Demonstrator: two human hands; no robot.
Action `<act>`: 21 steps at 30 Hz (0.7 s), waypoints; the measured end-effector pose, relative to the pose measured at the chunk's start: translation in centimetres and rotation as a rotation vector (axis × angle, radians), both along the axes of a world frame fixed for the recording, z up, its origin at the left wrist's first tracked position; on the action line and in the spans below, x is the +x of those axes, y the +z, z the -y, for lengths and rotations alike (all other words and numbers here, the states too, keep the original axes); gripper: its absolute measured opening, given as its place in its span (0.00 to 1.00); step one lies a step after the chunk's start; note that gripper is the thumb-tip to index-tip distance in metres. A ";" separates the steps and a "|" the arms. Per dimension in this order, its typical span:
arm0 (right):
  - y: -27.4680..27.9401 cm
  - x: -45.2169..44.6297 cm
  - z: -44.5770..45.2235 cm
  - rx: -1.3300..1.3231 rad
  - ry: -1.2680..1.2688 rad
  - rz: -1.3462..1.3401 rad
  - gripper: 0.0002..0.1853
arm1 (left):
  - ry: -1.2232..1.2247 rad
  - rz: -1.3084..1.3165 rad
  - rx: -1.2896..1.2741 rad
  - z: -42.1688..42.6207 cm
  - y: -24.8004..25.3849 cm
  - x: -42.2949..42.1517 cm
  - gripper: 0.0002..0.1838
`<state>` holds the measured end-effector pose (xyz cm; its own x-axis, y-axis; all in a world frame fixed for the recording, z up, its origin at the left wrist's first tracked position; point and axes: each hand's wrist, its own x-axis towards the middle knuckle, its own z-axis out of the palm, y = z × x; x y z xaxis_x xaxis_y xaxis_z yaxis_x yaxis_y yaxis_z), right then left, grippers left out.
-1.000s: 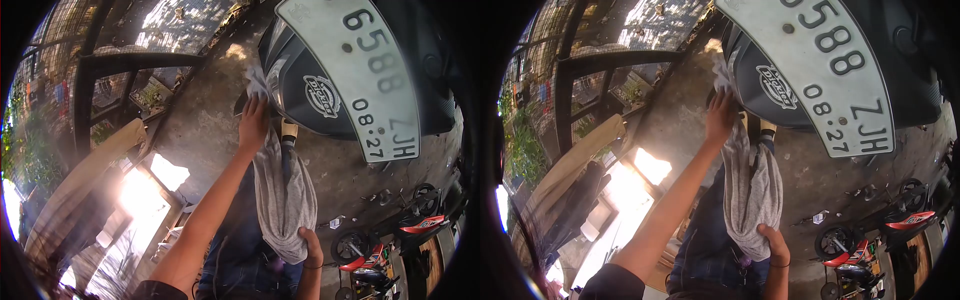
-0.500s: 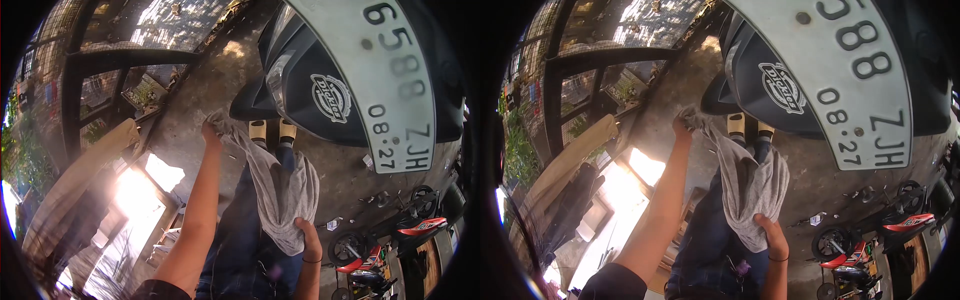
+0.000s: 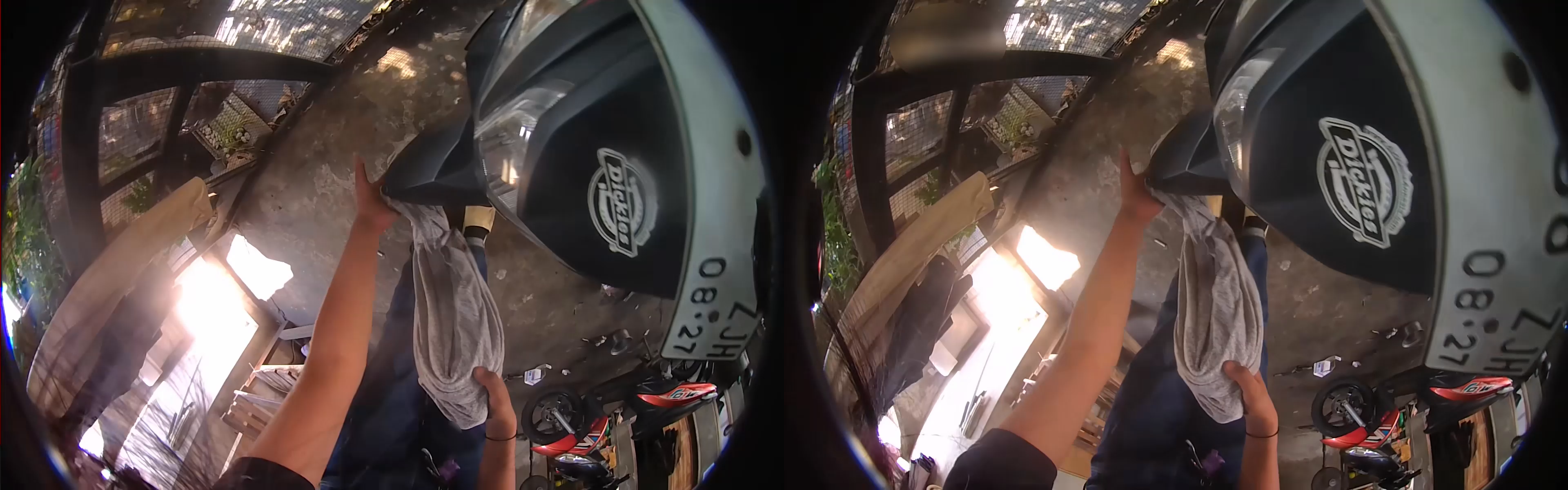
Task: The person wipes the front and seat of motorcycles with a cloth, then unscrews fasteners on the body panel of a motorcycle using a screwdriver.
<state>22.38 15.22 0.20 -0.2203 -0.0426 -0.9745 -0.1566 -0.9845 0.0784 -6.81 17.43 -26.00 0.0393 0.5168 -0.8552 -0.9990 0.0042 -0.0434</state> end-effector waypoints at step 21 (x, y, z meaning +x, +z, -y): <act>-3.9 -0.6 1.7 0.021 0.238 0.189 0.32 | 0.374 0.104 0.188 -0.2 0.5 2.7 0.33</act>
<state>21.75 13.56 -3.74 -0.0216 -0.0510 -0.9985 0.0687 -0.9964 0.0494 -4.09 17.61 -25.49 -0.0993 0.6585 -0.7460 -0.9237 -0.3398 -0.1770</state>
